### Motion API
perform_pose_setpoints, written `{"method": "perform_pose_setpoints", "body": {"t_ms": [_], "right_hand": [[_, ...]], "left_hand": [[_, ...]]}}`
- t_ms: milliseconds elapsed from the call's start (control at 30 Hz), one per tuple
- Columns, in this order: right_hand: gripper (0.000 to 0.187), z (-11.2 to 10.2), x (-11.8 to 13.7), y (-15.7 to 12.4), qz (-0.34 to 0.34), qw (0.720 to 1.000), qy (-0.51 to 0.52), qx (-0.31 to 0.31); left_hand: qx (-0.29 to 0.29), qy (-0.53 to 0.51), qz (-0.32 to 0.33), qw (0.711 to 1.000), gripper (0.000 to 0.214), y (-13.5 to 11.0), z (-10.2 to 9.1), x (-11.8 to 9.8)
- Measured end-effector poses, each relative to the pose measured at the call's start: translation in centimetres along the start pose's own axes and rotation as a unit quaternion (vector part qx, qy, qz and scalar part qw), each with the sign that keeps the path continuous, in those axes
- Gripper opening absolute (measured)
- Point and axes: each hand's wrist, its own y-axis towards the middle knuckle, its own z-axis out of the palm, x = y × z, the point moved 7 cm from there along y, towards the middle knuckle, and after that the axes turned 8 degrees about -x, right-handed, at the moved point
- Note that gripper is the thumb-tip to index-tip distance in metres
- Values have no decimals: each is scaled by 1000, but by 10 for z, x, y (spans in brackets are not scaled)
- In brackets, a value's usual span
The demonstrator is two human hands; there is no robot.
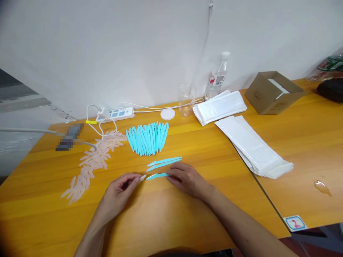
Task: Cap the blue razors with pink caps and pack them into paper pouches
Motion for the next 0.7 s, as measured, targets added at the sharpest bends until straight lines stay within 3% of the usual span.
{"method": "perform_pose_setpoints", "body": {"t_ms": [200, 400, 567, 700], "right_hand": [[12, 1, 6, 0, -17, 1000, 2, -8], [11, 6, 0, 8, -30, 998, -49, -22], [10, 1, -2, 12, -46, 991, -108, -70], [15, -3, -7, 14, -4, 988, -135, -73]], "left_hand": [[22, 24, 44, 999, 24, 0, 19, -13], [-72, 114, 157, 978, 20, 2, 24, -28], [-123, 146, 171, 967, 17, -12, -2, -16], [-187, 169, 117, 961, 19, -27, -53, 14]]}}
